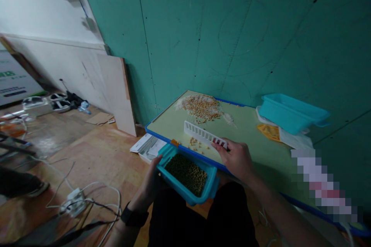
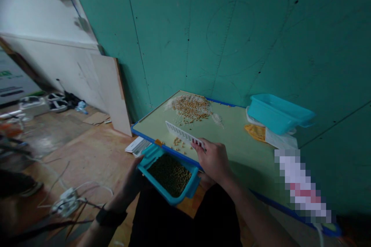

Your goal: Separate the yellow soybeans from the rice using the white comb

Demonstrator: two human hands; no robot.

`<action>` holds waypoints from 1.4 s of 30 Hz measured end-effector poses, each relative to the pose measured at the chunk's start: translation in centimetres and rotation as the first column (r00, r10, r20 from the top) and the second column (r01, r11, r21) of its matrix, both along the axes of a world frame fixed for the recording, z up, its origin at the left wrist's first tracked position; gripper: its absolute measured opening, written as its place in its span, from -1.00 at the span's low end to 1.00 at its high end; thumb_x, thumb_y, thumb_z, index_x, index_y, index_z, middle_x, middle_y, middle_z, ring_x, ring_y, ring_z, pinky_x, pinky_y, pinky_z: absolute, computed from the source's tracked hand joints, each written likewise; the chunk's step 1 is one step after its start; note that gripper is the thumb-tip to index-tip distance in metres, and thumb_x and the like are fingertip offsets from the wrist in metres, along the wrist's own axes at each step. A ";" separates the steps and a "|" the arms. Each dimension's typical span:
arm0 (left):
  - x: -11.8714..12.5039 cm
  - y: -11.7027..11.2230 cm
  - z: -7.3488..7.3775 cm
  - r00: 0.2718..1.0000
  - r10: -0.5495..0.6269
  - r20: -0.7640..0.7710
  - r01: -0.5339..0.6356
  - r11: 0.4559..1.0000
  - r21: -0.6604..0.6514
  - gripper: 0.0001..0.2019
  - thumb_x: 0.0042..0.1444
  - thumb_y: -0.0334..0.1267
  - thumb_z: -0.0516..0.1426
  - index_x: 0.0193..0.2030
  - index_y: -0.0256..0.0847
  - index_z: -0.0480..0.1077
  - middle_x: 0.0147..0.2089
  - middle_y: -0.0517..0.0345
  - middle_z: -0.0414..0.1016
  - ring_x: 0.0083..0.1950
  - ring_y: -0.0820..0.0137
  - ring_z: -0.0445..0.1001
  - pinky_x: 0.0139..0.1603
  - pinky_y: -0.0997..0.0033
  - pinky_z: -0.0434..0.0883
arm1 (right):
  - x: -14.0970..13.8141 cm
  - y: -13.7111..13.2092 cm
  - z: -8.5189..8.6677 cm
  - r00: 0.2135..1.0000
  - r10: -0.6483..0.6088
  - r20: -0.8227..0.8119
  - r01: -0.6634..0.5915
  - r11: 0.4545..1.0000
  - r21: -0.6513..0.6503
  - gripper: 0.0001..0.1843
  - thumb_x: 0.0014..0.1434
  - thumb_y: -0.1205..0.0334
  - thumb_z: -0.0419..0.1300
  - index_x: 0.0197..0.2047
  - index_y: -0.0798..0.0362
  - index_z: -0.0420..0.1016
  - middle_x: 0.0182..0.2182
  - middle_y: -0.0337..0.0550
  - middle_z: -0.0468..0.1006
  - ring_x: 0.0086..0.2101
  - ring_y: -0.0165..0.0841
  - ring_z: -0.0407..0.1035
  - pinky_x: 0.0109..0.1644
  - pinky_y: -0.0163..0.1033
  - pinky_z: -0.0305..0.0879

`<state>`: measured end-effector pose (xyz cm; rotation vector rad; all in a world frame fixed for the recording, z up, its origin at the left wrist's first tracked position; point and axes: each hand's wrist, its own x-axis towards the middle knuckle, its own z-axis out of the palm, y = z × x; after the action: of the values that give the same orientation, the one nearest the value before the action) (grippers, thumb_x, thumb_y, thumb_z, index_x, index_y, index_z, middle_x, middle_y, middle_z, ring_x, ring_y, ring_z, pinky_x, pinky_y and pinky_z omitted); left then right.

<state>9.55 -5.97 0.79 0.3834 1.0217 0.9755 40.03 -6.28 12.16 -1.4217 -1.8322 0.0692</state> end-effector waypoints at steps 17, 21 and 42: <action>-0.2 -1.3 2.3 0.991 0.076 -0.110 -0.067 0.995 0.077 -0.27 0.28 0.20 0.32 0.47 -0.15 0.47 0.16 -0.14 0.79 0.30 -0.16 0.64 0.06 -0.02 0.68 | -2.5 0.8 0.4 0.993 0.069 -0.093 -0.075 0.995 -0.061 -0.66 0.38 0.08 0.29 -0.40 0.04 0.69 -0.56 -0.09 0.68 -0.56 -0.27 0.53 -0.44 -0.26 0.25; 0.0 -1.7 2.9 0.991 0.054 -0.122 -0.039 0.992 0.121 -0.32 0.31 0.20 0.28 0.40 -0.23 0.53 0.10 -0.15 0.81 0.22 -0.14 0.68 0.01 0.03 0.67 | -2.0 2.2 0.4 0.964 0.049 -0.262 -0.100 0.978 -0.184 -0.63 0.30 -0.03 0.33 -0.42 0.05 0.67 -0.49 -0.06 0.72 -0.47 -0.19 0.59 -0.42 -0.22 0.37; 0.1 -1.6 2.0 0.997 0.051 -0.050 -0.047 0.996 0.082 -0.29 0.31 0.19 0.31 0.47 -0.16 0.49 0.11 -0.08 0.82 0.30 -0.12 0.67 0.16 0.00 0.66 | 1.4 6.8 0.5 0.695 -0.060 -0.716 -0.341 0.850 -0.402 -0.39 -0.18 -0.19 0.65 -0.24 0.13 0.75 -0.28 0.05 0.80 -0.34 -0.16 0.62 -0.30 -0.14 0.53</action>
<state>9.69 -7.55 2.83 0.4546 1.0447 1.0579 41.43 0.55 12.70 -1.2998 -1.2783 1.1238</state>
